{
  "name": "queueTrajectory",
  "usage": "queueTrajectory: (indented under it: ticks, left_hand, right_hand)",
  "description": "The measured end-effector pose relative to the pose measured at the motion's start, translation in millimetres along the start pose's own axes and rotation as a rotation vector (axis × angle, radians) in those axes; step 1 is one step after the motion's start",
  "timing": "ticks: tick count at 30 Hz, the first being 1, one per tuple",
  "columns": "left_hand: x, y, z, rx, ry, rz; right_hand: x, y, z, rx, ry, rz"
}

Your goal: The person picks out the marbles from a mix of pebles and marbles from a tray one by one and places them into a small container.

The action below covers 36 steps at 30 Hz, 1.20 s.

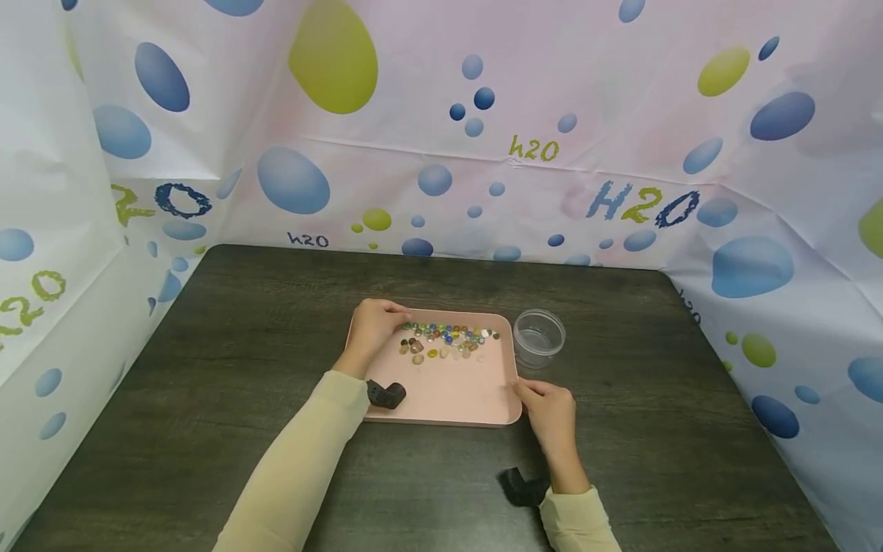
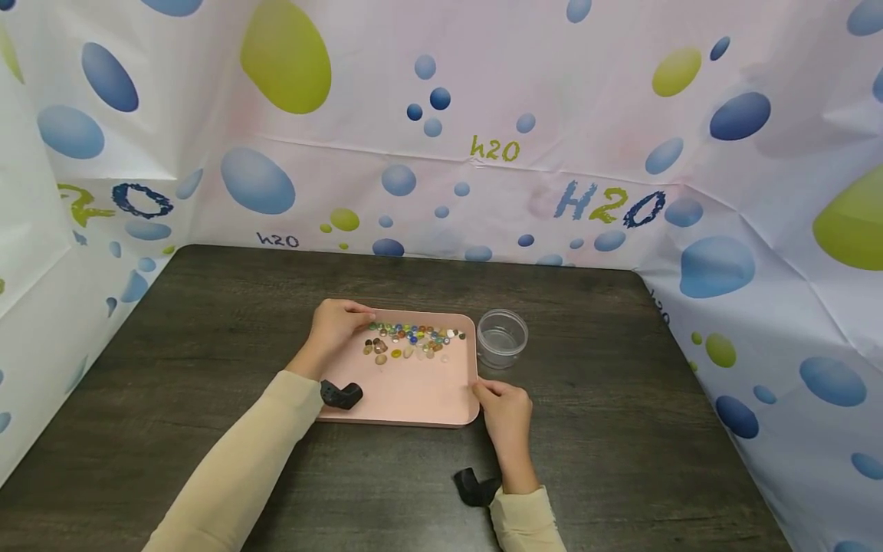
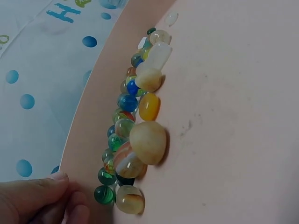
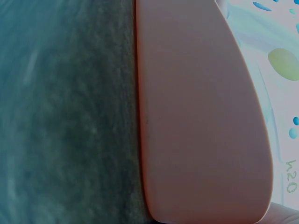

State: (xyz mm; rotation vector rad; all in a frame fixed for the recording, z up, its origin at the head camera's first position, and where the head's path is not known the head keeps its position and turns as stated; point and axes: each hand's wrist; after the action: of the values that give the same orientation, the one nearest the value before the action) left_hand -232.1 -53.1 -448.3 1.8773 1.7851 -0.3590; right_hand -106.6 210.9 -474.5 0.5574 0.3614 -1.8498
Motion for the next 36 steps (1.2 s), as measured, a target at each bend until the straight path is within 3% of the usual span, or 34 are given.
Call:
queueTrajectory:
  ticks: [10,36]
  left_hand:
    - [-2.2,0.5,2.3,-0.023,-0.029,-0.002]
    - [7.9,2.1,8.0,0.059,-0.059,-0.023]
  right_hand:
    - [0.7,-1,2,0.0,-0.013,-0.003]
    - [-0.4,-3,2,0.022,-0.011,0.009]
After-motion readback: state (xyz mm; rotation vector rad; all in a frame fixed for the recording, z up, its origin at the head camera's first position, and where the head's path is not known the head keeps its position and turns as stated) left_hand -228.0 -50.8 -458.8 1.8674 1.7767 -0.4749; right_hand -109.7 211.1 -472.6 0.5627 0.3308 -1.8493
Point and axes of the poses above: each hand's wrist, its own y-axis away from the middle knuckle, its own x-axis out of the palm, z = x × y, and after that the axes turned 5 degrees about z, right-handed
